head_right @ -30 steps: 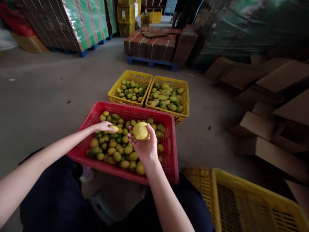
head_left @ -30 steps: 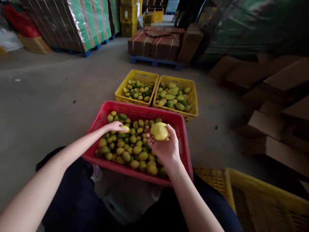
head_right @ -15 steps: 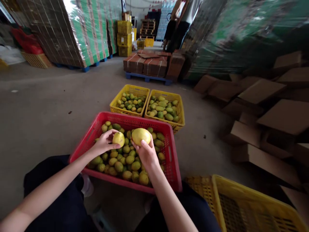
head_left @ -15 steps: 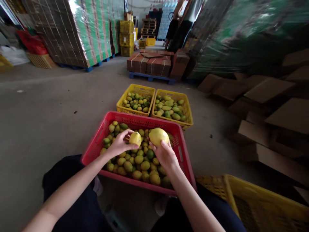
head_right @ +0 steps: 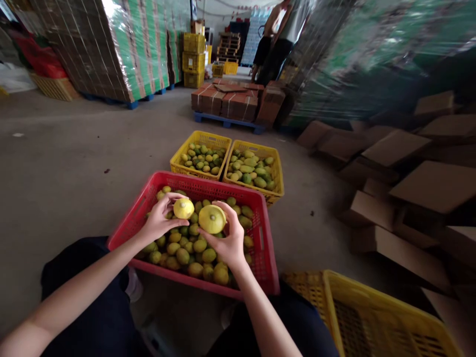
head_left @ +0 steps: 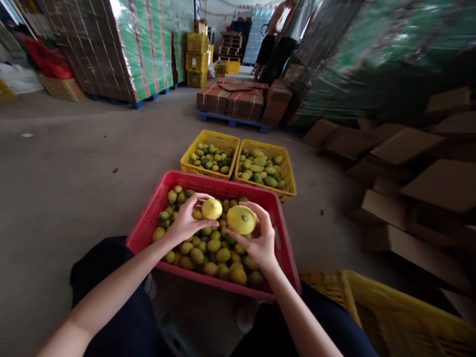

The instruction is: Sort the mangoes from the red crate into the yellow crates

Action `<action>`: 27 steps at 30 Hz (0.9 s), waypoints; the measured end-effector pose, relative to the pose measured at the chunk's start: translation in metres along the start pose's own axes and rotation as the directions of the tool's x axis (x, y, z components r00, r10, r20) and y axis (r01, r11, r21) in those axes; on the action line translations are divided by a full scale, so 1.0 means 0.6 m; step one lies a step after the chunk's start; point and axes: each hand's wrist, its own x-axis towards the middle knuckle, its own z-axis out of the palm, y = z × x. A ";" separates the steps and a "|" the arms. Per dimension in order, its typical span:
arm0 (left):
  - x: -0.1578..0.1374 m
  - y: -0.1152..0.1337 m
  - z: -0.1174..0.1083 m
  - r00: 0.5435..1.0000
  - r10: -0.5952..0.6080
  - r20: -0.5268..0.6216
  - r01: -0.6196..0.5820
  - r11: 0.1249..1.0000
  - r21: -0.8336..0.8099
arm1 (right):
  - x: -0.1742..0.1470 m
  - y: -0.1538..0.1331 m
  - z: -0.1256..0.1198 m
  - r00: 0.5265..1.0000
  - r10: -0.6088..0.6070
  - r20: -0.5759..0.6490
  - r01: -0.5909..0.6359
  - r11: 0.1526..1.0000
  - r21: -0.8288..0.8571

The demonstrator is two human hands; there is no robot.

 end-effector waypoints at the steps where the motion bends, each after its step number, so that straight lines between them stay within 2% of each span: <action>1: 0.000 0.002 -0.001 0.998 0.067 -0.007 -0.067 0.997 0.044 | 0.000 0.000 -0.004 0.996 -0.083 -0.015 0.081 0.992 -0.101; 4: -0.001 0.010 -0.006 0.960 0.281 0.003 -0.276 0.939 0.204 | -0.002 0.005 -0.016 0.943 -0.332 -0.003 0.314 0.894 -0.321; 7: -0.004 0.015 -0.007 0.905 0.416 0.083 -0.421 0.855 0.302 | -0.007 0.015 -0.023 0.860 -0.504 0.086 0.497 0.785 -0.370; 8: -0.006 0.015 -0.006 0.893 0.434 0.118 -0.449 0.838 0.310 | -0.009 0.018 -0.025 0.843 -0.528 0.102 0.527 0.773 -0.352; 10: -0.009 0.014 -0.005 0.877 0.448 0.174 -0.480 0.822 0.307 | -0.015 0.023 -0.026 0.838 -0.535 0.106 0.540 0.787 -0.297; 12: -0.013 0.013 -0.004 0.884 0.424 0.198 -0.467 0.830 0.305 | -0.022 0.026 -0.026 0.875 -0.476 0.090 0.483 0.844 -0.232; 15: -0.016 0.014 -0.005 0.931 0.308 0.195 -0.355 0.887 0.295 | -0.028 0.027 -0.026 0.965 -0.260 0.044 0.263 0.960 -0.094; 18: -0.017 0.021 -0.005 0.974 0.158 0.161 -0.194 0.953 0.234 | -0.029 0.022 -0.026 0.999 -0.035 0.002 0.035 0.998 0.052; 21: -0.015 0.026 -0.002 0.993 0.013 0.115 -0.029 0.990 0.138 | -0.025 0.008 -0.026 0.997 0.081 -0.012 -0.079 0.993 0.092; 23: -0.014 0.024 0.004 0.990 -0.108 0.089 0.105 0.994 0.030 | -0.020 -0.005 -0.021 0.989 0.149 -0.008 -0.148 0.987 0.067; 25: -0.013 0.018 0.014 0.960 -0.266 0.087 0.276 0.951 -0.136 | -0.016 -0.015 -0.011 0.967 0.255 -0.021 -0.253 0.965 0.075; 27: -0.013 0.009 0.026 0.888 -0.444 0.121 0.459 0.834 -0.306 | -0.013 -0.020 0.002 0.907 0.421 -0.026 -0.410 0.894 0.180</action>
